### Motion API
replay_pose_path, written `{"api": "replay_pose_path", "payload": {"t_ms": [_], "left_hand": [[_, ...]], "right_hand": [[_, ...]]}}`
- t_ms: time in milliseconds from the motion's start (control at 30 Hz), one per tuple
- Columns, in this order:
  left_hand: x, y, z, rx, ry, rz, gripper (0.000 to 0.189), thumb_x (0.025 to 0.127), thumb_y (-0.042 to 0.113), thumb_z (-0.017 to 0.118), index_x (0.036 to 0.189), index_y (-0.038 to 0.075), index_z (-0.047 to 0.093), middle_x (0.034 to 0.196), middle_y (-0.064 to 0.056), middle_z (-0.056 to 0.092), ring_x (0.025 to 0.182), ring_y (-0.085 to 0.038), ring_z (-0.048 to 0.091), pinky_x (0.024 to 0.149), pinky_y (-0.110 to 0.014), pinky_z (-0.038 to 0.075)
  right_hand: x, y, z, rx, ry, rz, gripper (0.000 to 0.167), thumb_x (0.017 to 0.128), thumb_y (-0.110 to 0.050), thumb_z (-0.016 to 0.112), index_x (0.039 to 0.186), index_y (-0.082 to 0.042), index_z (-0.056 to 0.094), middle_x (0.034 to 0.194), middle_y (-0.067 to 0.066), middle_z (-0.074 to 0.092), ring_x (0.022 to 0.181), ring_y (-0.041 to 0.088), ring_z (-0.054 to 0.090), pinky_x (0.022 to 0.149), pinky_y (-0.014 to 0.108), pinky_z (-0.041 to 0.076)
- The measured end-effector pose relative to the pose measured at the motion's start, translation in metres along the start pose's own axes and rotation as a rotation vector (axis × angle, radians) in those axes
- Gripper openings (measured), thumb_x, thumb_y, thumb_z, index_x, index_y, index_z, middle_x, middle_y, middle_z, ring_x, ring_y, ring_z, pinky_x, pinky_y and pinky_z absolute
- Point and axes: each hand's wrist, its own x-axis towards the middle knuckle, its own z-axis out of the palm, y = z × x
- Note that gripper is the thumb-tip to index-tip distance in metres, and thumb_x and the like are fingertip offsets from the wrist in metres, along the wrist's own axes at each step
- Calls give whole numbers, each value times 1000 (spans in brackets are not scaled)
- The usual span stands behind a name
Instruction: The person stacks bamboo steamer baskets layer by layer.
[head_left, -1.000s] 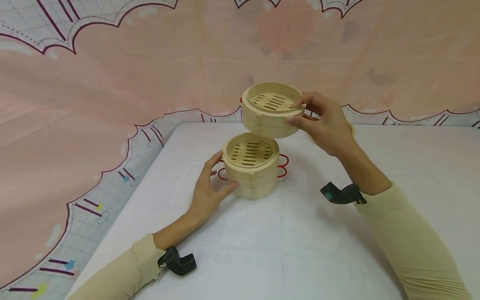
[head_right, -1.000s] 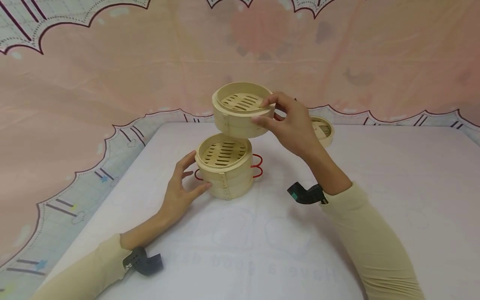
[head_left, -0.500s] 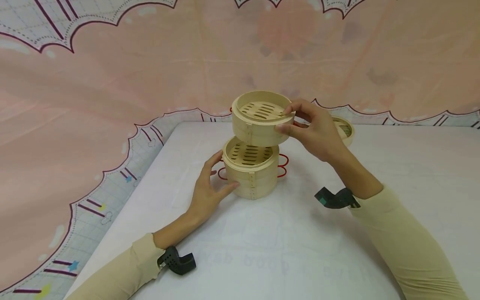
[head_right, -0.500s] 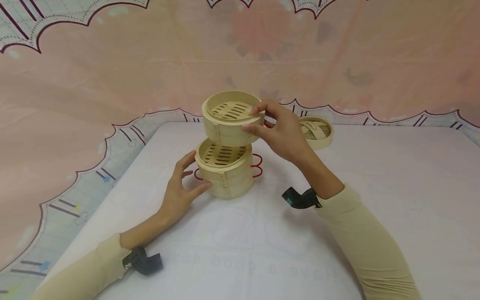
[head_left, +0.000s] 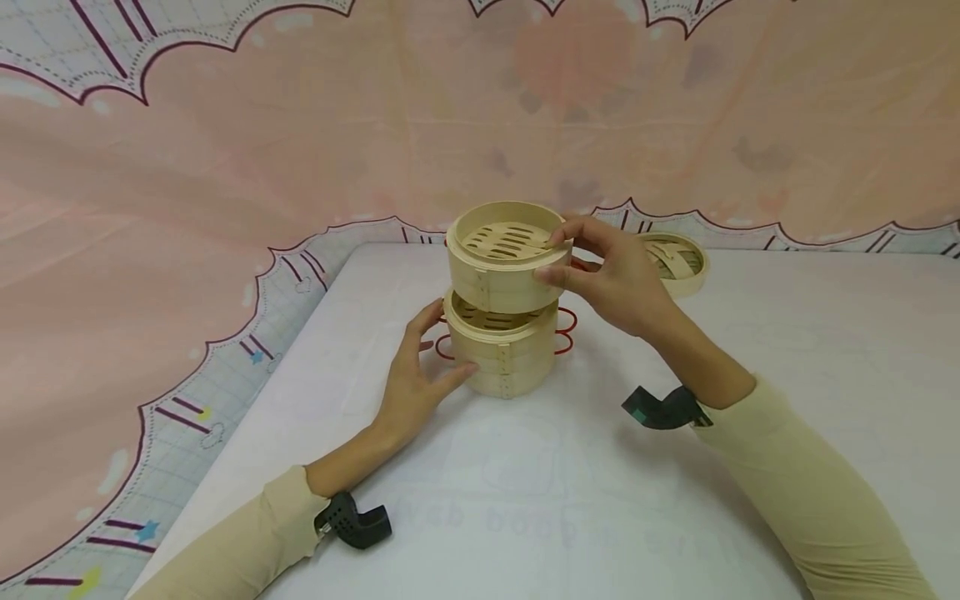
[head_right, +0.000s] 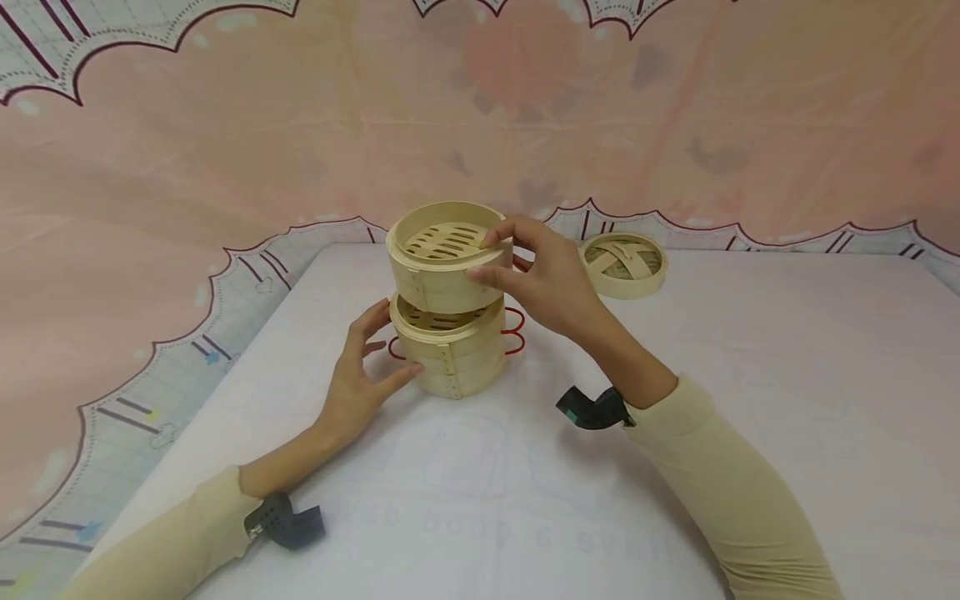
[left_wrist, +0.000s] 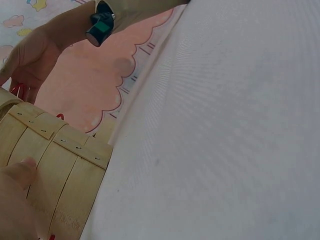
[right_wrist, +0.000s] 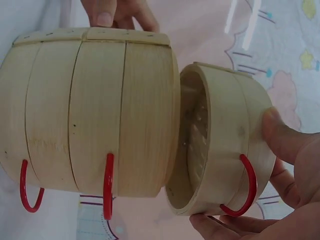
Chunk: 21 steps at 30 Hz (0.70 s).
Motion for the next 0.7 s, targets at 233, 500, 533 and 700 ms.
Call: {"api": "replay_pose_path", "payload": {"t_ms": [233, 500, 533, 700], "left_hand": [[0, 0, 0, -1, -3, -4, 79, 79, -1, 75, 144, -4, 29, 143, -17, 40, 128, -33, 37, 96, -58, 34], [-1, -2, 0, 3, -6, 17, 79, 79, -2, 76, 143, -5, 29, 143, -18, 39, 128, -33, 37, 96, -57, 35], [-1, -2, 0, 3, -5, 19, 79, 79, -2, 76, 143, -5, 29, 142, -18, 40, 128, -32, 37, 96, -57, 35], [-2, -2, 1, 4, 3, 26, 79, 78, -2, 76, 143, -4, 31, 141, -18, 41, 127, -33, 38, 95, -57, 35]], "right_hand": [[-6, -2, 8, -31, 7, -1, 29, 80, -16, 79, 100, -7, 60, 130, 3, 56, 129, 15, 42, 97, 39, 44], [-14, -9, 16, -13, 55, -6, 30, 76, -10, 82, 95, -3, 60, 127, 4, 55, 127, 14, 43, 96, 36, 45], [-14, -10, 16, -23, 60, -3, 30, 76, -11, 82, 95, -4, 60, 125, 3, 57, 127, 14, 43, 96, 37, 45], [-16, -12, 21, -62, 68, -7, 30, 75, -13, 83, 93, -7, 60, 107, 0, 60, 119, 13, 48, 95, 39, 46]]}}
